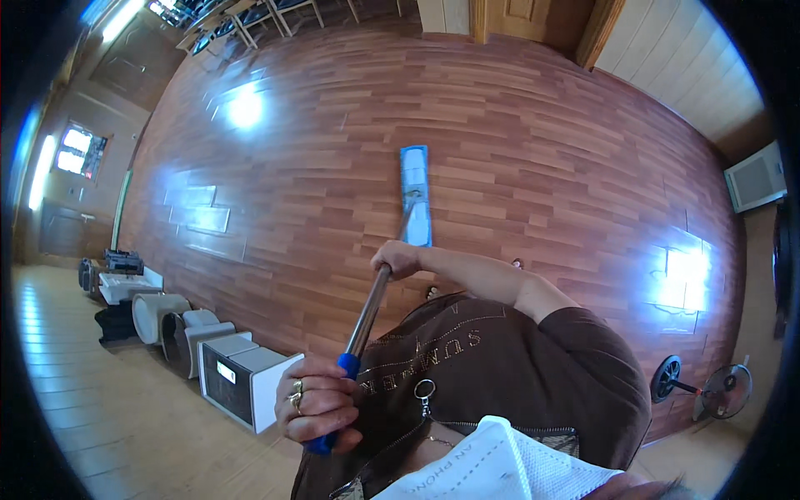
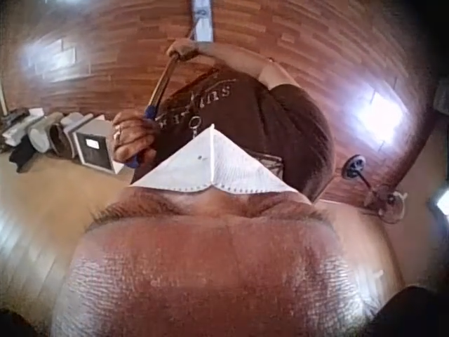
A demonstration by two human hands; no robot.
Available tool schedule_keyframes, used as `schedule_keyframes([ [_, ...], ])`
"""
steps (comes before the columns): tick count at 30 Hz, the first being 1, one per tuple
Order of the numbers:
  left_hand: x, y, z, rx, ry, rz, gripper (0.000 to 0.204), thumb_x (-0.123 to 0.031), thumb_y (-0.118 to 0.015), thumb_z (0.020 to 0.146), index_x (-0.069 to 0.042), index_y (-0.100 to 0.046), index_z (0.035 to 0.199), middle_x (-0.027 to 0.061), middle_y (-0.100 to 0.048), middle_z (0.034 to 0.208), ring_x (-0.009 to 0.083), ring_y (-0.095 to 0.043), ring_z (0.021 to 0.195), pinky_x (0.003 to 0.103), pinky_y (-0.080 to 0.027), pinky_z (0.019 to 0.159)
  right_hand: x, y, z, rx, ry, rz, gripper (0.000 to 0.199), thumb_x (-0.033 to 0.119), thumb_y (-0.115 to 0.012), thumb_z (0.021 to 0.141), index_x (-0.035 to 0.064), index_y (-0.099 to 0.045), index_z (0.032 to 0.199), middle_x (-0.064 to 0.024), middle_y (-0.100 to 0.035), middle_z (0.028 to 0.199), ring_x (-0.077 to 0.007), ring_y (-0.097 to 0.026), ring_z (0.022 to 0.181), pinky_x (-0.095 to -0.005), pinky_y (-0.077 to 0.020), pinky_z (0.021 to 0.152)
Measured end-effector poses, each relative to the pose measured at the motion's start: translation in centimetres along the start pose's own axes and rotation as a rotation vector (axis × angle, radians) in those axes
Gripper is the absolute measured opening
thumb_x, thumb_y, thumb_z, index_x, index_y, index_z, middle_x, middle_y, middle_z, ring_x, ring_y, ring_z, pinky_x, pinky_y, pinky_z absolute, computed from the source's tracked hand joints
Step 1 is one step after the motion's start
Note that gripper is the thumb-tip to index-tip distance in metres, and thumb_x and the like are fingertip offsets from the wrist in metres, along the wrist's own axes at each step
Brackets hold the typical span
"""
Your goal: Mopping a wooden floor using a flat mop in an indoor room.
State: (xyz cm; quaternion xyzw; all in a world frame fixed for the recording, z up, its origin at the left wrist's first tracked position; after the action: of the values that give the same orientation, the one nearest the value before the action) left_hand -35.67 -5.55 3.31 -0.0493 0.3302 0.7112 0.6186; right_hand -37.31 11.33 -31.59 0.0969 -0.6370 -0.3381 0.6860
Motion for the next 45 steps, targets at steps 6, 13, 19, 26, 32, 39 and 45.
schedule_keyframes([
  [6,-0.9,0.6,0.4,0.065,-0.081,0.078,0.034,-0.027,-0.075,0.069,-0.003,-0.058,0.087,0.0068,-0.060,0.066,0.0224,-0.064,0.063,0.037,-0.051,0.062,1.0,-0.4,0.4,0.013,-0.027,0.008,0.014,0.015,-0.065,0.059,0.0080,-0.058,0.069,-0.0150,-0.059,0.069,-0.0385,-0.058,0.071,-0.0484,-0.0420,0.060],
  [13,-2.7,4.1,-0.2,0.081,-0.147,0.112,0.030,-0.037,-0.060,0.085,-0.008,-0.055,0.086,0.0031,-0.057,0.067,0.0176,-0.060,0.059,0.035,-0.043,0.060,4.8,-1.5,-0.3,0.055,-0.155,-0.183,0.019,0.017,-0.064,0.061,0.0156,-0.067,0.080,-0.0100,-0.066,0.080,-0.0341,-0.062,0.080,-0.0486,-0.0483,0.069],
  [19,1.1,1.6,3.9,0.013,-0.148,-0.194,0.028,-0.035,-0.059,0.086,-0.008,-0.054,0.085,0.0020,-0.054,0.065,0.0171,-0.058,0.056,0.034,-0.043,0.059,5.5,3.9,-7.0,-0.257,-0.241,-0.077,0.014,0.018,-0.063,0.059,0.0153,-0.064,0.073,-0.0114,-0.064,0.072,-0.0365,-0.061,0.073,-0.0486,-0.0482,0.064],
  [26,4.4,-6.0,6.4,-0.076,-0.094,-0.472,0.023,-0.031,-0.054,0.087,-0.009,-0.052,0.085,0.0012,-0.049,0.063,0.0159,-0.053,0.054,0.036,-0.041,0.061,1.7,8.3,-22.9,-0.493,-0.524,-0.184,0.014,0.023,-0.068,0.063,0.0140,-0.060,0.071,-0.0097,-0.063,0.071,-0.0349,-0.062,0.073,-0.0472,-0.0480,0.063],
  [32,4.6,-19.3,10.2,0.540,-0.037,-0.678,0.027,-0.030,-0.073,0.078,-0.010,-0.062,0.091,0.0048,-0.061,0.074,0.0216,-0.066,0.078,0.039,-0.048,0.074,1.2,10.4,-38.5,-0.803,-0.637,-0.220,0.017,0.023,-0.069,0.061,0.0130,-0.058,0.070,-0.0093,-0.057,0.062,-0.0344,-0.058,0.064,-0.0456,-0.0452,0.058],
  [39,3.9,-32.4,10.8,0.934,-0.109,-0.755,0.023,-0.025,-0.078,0.068,-0.012,-0.069,0.084,0.0017,-0.066,0.076,0.0217,-0.067,0.087,0.043,-0.030,0.101,1.4,9.7,-54.3,-1.136,-0.934,-0.308,0.012,0.009,-0.062,0.058,0.0097,-0.050,0.060,-0.0100,-0.053,0.058,-0.0345,-0.054,0.059,-0.0412,-0.0424,0.052],
  [45,1.4,-38.8,10.9,1.096,-0.197,-0.873,0.020,-0.017,-0.077,0.067,-0.012,-0.070,0.085,0.0016,-0.065,0.077,0.0213,-0.066,0.090,0.046,-0.023,0.106,4.0,6.0,-62.5,-1.421,-1.093,-0.337,0.014,0.007,-0.062,0.060,0.0086,-0.048,0.058,-0.0109,-0.053,0.058,-0.0338,-0.054,0.058,-0.0389,-0.0418,0.052],
])
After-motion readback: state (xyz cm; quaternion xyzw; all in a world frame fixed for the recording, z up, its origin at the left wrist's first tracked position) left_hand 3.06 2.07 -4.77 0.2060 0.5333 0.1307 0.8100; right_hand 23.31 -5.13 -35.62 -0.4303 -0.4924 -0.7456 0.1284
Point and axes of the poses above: each hand's wrist, its own z-axis towards the middle knuckle, its own y-axis out of the back of the hand, x = y × z, the point moved 10 cm from there along z, towards the middle knuckle
